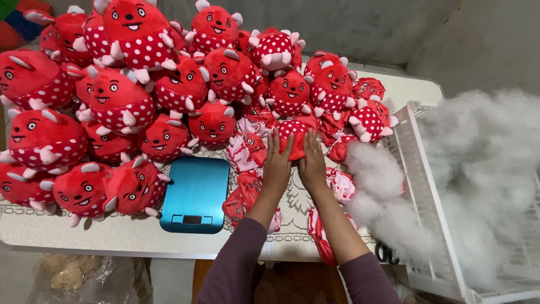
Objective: Stuffing a red plush toy with white fiberfill on a factory workbench
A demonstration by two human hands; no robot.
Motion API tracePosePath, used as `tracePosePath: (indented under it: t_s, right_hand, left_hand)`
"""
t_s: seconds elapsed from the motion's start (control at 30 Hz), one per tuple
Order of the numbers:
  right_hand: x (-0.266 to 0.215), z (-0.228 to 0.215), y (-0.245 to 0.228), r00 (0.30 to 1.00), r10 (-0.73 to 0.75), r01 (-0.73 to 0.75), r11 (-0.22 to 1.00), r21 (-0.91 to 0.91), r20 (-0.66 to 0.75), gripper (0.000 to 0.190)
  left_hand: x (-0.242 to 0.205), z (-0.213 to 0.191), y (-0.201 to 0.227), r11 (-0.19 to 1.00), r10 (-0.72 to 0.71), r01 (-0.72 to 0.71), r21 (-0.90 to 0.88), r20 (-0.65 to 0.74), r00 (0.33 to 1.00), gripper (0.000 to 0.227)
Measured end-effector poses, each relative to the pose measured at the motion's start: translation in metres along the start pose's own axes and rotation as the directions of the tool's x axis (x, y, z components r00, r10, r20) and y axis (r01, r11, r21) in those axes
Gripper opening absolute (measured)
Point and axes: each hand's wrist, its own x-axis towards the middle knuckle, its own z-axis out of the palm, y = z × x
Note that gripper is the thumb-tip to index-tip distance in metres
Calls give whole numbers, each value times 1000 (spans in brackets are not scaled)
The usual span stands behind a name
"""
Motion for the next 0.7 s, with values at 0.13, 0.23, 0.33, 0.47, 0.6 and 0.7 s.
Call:
tracePosePath:
  t_s: [0.13, 0.23, 0.33, 0.47, 0.6, 0.7]
  right_hand:
    - [-3, 3, 1, 992, -62, 64, 998, 18, -113, 40]
    - [-16, 23, 28, 993, -25, 20, 999, -47, -114, 27]
    - [-20, 27, 31, 994, 0, -17, 990, -142, -114, 26]
    - [-9, 6, 3, 984, -30, 17, 997, -74, -177, 45]
    - [1, 2, -11, 999, -2, -3, 992, -127, -35, 83]
    - [-2, -3, -8, 991, -38, 20, 990, -139, -126, 63]
  left_hand:
    - [3, -7, 5, 998, 8, -9, 54, 17, 1000, 72]
    - [5, -11, 7, 1000, 6, -6, 19, 32, 999, 70]
    - [2, -3, -1, 999, -8, 8, -36, 5, 1000, 46]
    - [3, -2, -1, 997, -48, 47, -57, -25, 999, 20]
    - [3, -7, 2, 998, -18, 17, -66, -12, 1000, 22]
    - [4, -11, 6, 998, 45, -47, -38, -50, 998, 19]
